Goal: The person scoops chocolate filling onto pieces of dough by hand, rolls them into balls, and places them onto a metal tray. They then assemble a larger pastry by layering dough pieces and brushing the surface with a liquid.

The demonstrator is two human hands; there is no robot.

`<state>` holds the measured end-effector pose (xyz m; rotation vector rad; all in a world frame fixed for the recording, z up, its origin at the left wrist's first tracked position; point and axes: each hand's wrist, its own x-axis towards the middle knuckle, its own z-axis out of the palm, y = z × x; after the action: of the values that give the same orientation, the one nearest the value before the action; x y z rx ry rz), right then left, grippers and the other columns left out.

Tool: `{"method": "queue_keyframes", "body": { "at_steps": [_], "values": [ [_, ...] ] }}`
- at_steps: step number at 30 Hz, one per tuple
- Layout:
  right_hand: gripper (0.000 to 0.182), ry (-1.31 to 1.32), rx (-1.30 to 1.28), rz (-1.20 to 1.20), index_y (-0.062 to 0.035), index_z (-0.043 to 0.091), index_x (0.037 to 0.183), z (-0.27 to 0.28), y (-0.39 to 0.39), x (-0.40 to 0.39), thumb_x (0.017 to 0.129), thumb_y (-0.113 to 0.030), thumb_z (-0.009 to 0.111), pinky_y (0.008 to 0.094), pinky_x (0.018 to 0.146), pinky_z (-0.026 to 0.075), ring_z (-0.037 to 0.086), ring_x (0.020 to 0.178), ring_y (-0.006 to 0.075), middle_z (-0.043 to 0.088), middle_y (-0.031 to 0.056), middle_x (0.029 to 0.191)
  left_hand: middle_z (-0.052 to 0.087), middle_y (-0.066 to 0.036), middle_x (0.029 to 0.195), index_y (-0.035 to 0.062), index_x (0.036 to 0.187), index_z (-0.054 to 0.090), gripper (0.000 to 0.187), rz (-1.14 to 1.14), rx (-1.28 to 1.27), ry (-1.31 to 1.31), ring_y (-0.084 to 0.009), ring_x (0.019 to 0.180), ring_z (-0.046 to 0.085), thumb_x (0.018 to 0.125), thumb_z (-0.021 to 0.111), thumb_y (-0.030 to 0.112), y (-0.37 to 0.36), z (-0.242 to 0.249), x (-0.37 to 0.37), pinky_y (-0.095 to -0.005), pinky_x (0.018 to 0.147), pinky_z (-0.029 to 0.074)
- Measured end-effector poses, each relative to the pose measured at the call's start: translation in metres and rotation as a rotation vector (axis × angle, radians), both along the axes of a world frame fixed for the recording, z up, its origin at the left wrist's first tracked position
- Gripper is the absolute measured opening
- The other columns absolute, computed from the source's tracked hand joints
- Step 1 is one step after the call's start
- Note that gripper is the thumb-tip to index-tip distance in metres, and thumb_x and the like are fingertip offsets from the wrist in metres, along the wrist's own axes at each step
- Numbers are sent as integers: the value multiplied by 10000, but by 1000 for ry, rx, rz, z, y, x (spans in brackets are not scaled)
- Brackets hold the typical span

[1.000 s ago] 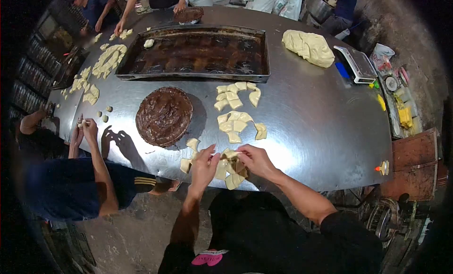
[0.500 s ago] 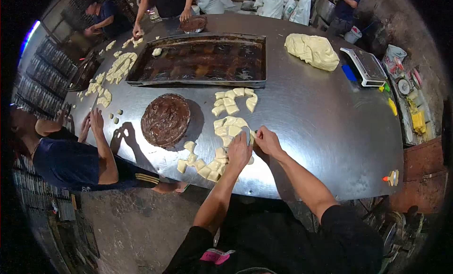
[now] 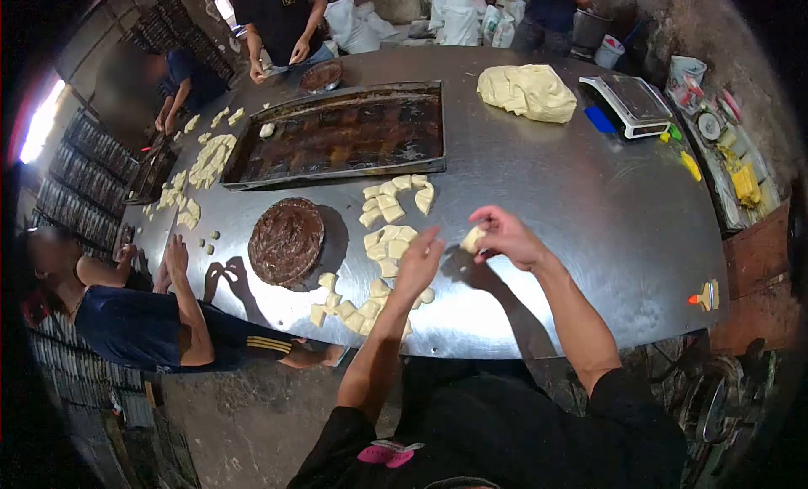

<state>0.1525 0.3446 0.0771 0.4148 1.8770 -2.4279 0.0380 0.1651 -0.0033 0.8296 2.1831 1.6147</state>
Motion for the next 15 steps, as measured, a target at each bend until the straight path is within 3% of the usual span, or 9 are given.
{"method": "queue_keyframes", "body": {
  "at_steps": [1,3,4,6,8,10,12,14,15],
  "values": [
    [405,40,67,39,-29,467,1184,0,-9,-1,804,-6,604,279,668,522,598,799,143,578,73,908,620,-193,1092,9,1077,646,293,-1,2,0,-270,932,622,892,563,221,-2,23,8,-369,820,485],
    [417,111,204,60,-15,478,1187,-8,-27,-3,805,-37,644,259,671,499,580,792,114,569,62,906,631,-136,1079,-32,1130,614,329,-283,265,-779,-168,915,613,917,565,214,-10,63,20,-293,782,492],
    [417,118,209,69,-15,478,1187,-2,-35,-6,805,-37,644,259,671,499,580,792,114,569,62,906,631,-136,1079,-32,1130,614,329,-277,273,-771,-168,915,613,917,565,214,-13,62,17,-293,782,492],
    [418,144,378,-164,-13,465,1180,8,-54,-10,806,-18,650,239,705,510,563,794,92,528,32,882,646,-81,979,-56,1149,589,323,-170,95,-342,-120,846,611,899,593,149,-25,57,15,-242,728,495],
    [437,152,366,-218,-8,455,1218,9,-63,-13,823,-25,642,245,755,513,584,855,105,565,58,950,657,-82,920,-60,1137,588,309,-125,160,-303,-120,790,615,883,612,114,-31,72,16,-232,691,499],
    [459,108,-3,-152,-4,436,1261,10,-69,-15,840,-12,619,257,790,516,597,931,127,590,102,1062,652,-82,908,-57,1079,610,255,-58,258,-377,-121,782,614,879,617,99,-36,76,17,-234,686,503],
    [363,133,56,-100,15,514,1196,9,-76,-15,848,-16,613,267,780,525,619,914,145,624,123,1057,647,-80,906,-55,1062,601,233,-58,278,-420,-119,780,611,877,616,87,-39,71,18,-240,689,503],
    [229,85,357,-185,31,601,1055,4,-82,-18,838,-34,633,266,738,533,634,828,139,651,98,928,642,-78,903,-52,1045,593,212,-46,292,-462,-117,777,609,876,614,75,-46,65,19,-247,691,502],
    [148,109,419,-234,26,648,942,4,-86,-19,825,-62,659,245,652,519,623,706,106,662,69,801,639,-75,900,-48,1036,582,210,-70,314,-478,-117,774,608,867,625,69,-49,62,18,-246,685,502]
  ]
}}
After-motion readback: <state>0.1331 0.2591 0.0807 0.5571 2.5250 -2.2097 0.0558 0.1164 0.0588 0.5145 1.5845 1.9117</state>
